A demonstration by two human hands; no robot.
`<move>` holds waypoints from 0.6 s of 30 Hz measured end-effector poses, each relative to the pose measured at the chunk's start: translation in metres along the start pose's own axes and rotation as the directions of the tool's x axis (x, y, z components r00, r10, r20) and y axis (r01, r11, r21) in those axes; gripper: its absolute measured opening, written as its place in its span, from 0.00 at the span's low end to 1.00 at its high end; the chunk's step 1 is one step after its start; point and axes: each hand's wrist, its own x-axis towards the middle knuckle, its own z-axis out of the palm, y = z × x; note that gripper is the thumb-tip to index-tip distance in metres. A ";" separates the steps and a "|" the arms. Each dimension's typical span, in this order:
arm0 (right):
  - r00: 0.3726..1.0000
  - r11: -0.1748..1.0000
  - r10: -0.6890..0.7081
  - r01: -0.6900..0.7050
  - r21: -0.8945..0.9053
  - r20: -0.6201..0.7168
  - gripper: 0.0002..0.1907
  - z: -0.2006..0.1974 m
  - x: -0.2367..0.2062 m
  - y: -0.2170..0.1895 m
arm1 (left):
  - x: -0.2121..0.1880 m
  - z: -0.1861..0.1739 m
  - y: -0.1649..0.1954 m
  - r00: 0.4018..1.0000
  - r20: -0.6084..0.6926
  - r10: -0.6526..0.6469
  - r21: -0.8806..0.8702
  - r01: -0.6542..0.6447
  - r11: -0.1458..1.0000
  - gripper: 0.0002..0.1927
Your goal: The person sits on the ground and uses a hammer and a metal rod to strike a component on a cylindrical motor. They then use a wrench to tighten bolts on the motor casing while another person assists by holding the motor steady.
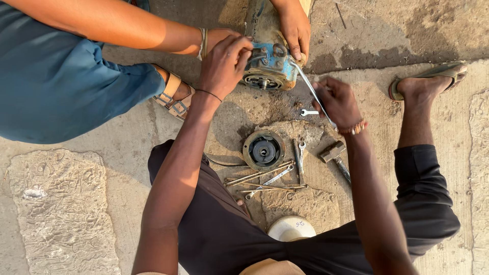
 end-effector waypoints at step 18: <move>0.771 0.652 0.630 -0.459 0.603 -0.094 0.09 0.157 -0.157 0.129 | 0.008 0.066 0.013 0.932 -0.176 0.317 0.297 -0.257 0.919 0.08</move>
